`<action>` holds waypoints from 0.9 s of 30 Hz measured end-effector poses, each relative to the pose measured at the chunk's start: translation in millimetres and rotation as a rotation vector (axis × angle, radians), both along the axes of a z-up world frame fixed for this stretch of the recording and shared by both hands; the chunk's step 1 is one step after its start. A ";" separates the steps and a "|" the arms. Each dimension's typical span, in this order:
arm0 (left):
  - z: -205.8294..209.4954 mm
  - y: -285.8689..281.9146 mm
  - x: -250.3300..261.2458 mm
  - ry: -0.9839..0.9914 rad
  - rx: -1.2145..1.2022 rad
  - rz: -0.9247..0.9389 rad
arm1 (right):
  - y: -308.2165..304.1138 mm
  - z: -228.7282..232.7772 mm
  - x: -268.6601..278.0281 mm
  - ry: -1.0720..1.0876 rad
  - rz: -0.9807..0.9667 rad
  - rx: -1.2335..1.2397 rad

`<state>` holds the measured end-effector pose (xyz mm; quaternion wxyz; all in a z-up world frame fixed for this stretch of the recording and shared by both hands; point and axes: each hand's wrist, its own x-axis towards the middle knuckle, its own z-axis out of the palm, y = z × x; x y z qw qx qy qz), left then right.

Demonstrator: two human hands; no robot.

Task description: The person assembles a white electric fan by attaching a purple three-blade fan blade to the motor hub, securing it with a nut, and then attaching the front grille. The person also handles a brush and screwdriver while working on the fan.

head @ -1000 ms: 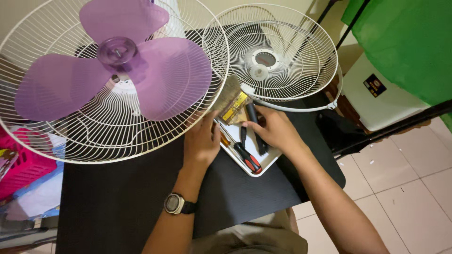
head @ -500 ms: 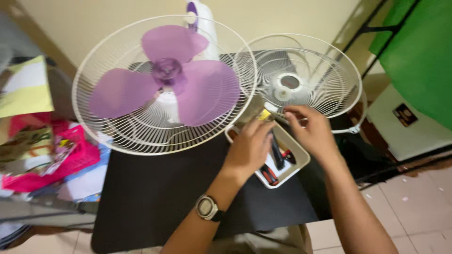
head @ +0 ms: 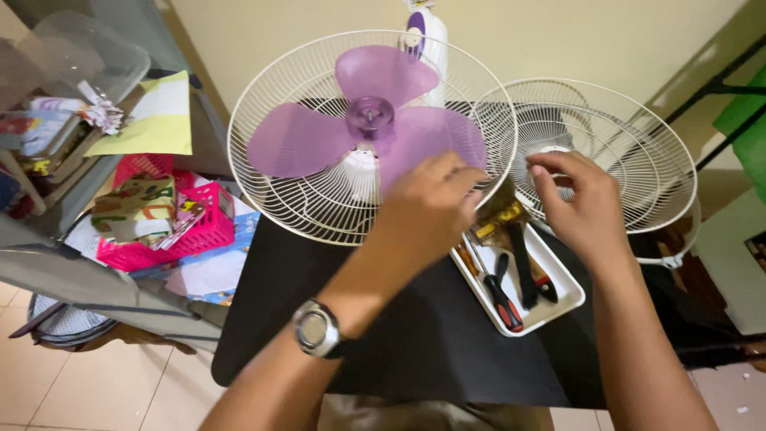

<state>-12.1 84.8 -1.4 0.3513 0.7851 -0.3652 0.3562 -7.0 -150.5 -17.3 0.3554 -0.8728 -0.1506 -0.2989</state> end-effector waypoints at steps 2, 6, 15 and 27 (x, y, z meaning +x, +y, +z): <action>2.8 25.2 15.5 -0.001 0.062 0.037 | 16.2 12.8 5.1 -0.003 0.003 -0.083; 11.7 73.9 60.4 0.042 0.244 0.168 | 44.5 30.0 20.4 -0.095 0.074 -0.304; 7.8 104.9 126.5 0.261 0.436 0.338 | 71.7 27.0 95.4 -0.065 0.091 -0.601; 17.3 96.1 151.6 0.543 0.478 0.369 | 83.4 31.0 143.2 0.441 0.092 -0.494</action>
